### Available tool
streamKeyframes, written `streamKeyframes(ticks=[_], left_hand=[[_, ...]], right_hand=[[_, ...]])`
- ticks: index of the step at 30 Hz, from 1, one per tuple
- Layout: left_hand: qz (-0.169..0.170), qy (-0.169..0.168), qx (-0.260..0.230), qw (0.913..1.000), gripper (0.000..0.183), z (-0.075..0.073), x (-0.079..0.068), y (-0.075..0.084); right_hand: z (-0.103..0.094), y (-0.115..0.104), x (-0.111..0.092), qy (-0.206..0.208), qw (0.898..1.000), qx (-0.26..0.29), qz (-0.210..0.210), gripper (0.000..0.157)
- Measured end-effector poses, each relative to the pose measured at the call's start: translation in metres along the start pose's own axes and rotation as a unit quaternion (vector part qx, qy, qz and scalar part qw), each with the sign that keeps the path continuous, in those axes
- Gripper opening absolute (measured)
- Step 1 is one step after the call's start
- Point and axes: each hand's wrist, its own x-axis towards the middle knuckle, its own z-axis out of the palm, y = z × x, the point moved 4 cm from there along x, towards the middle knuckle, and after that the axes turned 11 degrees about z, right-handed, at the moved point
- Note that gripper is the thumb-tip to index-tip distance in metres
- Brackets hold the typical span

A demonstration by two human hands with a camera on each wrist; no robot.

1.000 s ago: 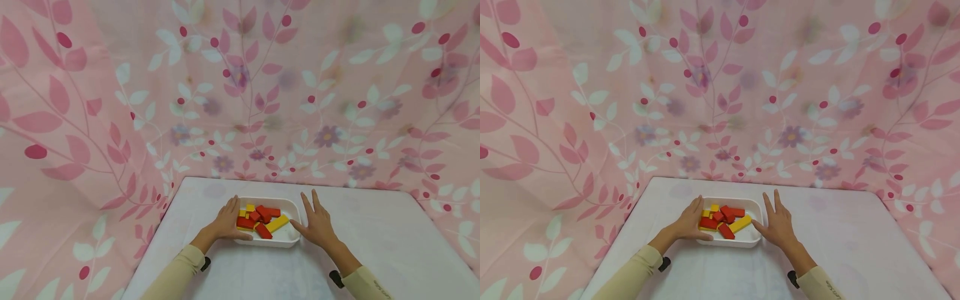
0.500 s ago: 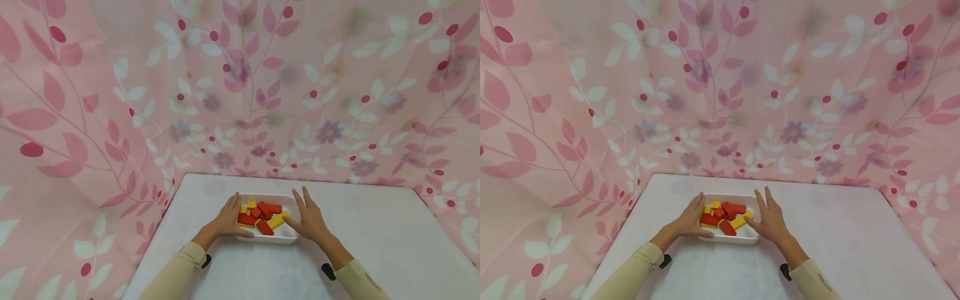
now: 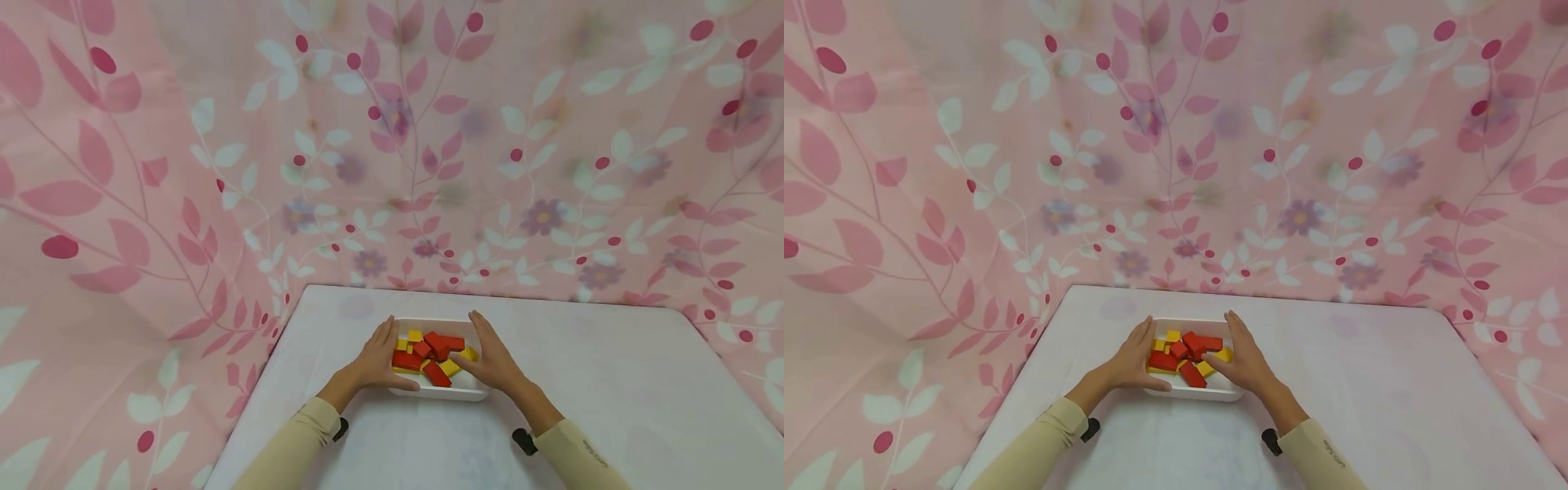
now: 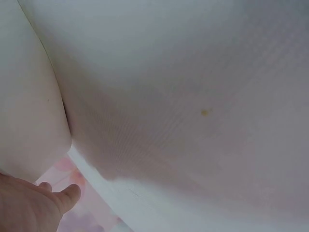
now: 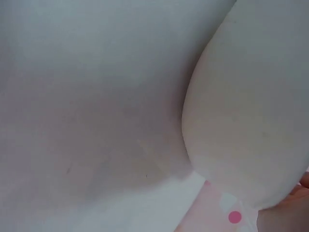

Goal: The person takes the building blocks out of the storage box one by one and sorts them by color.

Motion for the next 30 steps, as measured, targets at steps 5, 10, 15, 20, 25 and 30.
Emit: streamKeyframes(ticks=[5,10,15,20,25,30], left_hand=[[0.008,-0.002,0.005,1.0,0.138,0.001,0.005,0.002],[0.009,-0.003,0.006,0.9999,0.138,0.0,0.009,0.002],[0.01,-0.003,0.009,0.9999,0.139,0.0,0.009,0.002],[0.012,0.001,-0.001,0.9999,0.139,0.003,0.009,0.001],[0.013,0.001,-0.005,0.9999,0.139,0.005,0.008,0.0],[0.011,0.009,0.004,0.9999,0.139,0.002,0.003,-0.004]], right_hand=[[0.001,0.0,0.006,-0.009,0.998,0.054,-0.005,0.1],[0.006,-0.004,0.013,-0.03,0.993,0.117,-0.01,0.096],[0.015,-0.002,0.017,-0.057,0.989,0.137,0.03,0.098],[0.019,0.001,0.017,-0.068,0.986,0.14,0.053,0.1],[0.022,0.002,0.017,-0.074,0.986,0.141,0.056,0.096],[0.028,-0.002,0.021,-0.092,0.982,0.151,0.06,0.093]])
